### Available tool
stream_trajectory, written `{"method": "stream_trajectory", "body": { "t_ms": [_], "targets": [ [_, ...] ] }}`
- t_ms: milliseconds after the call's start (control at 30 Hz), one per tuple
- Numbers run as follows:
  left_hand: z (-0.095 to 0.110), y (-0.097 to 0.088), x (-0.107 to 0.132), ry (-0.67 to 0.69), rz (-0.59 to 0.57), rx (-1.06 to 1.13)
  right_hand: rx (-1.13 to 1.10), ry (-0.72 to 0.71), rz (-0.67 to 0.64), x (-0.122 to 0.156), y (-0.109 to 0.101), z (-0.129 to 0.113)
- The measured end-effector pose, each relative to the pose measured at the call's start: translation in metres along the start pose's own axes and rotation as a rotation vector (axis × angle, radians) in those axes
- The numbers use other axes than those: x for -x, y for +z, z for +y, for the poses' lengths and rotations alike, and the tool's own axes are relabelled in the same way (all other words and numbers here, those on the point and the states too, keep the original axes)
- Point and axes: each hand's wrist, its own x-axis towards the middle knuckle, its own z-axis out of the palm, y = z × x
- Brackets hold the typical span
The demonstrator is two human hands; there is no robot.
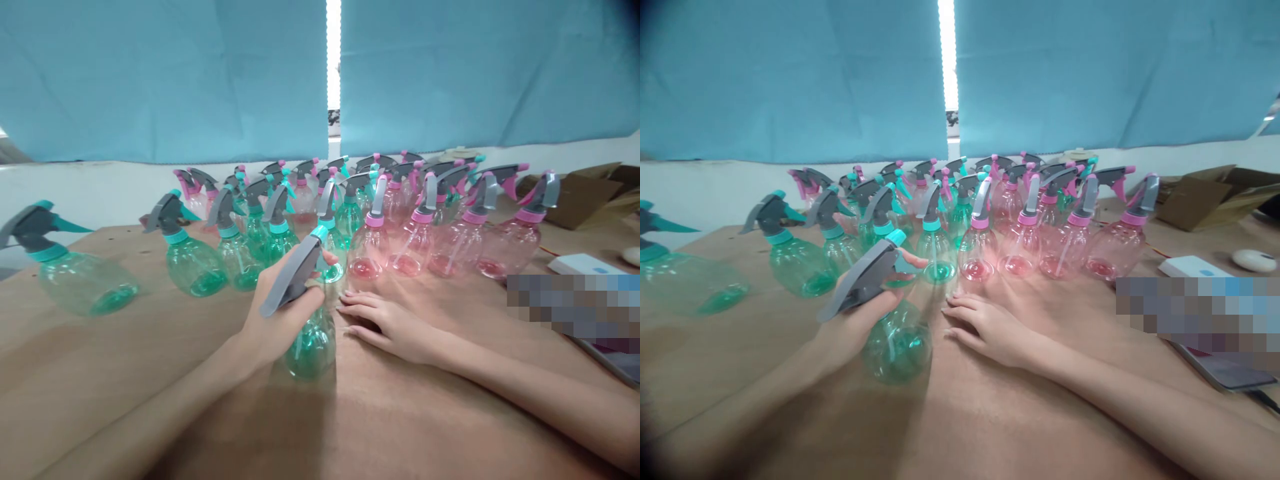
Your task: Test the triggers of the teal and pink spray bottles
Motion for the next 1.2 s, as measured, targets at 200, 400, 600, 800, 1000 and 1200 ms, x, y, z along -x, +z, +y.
{"method": "stream_trajectory", "body": {
  "t_ms": [200, 400, 600, 800, 1000, 1200],
  "targets": [
    [-0.0001, 0.003, 0.0017, -0.046, -0.013, 0.011, 0.013, 0.005, -0.014, 0.0002, -0.0003, -0.0004],
    [-0.0009, 0.0033, 0.0015, -0.024, 0.023, -0.009, 0.02, 0.004, -0.02, -0.0005, -0.0005, 0.0004],
    [0.0011, 0.0032, 0.0006, -0.028, 0.009, 0.004, 0.022, -0.001, -0.015, -0.0004, -0.0009, -0.0008],
    [0.001, 0.0035, 0.0011, -0.044, 0.012, -0.001, 0.017, -0.004, -0.007, 0.0003, -0.0002, -0.0003],
    [-0.0026, 0.0051, 0.0023, -0.022, 0.037, -0.01, 0.005, -0.008, -0.013, 0.0, -0.0003, -0.0003],
    [-0.0018, 0.0067, 0.0016, -0.011, 0.036, 0.008, 0.006, -0.014, -0.014, -0.0005, -0.0009, 0.0003]
  ]
}}
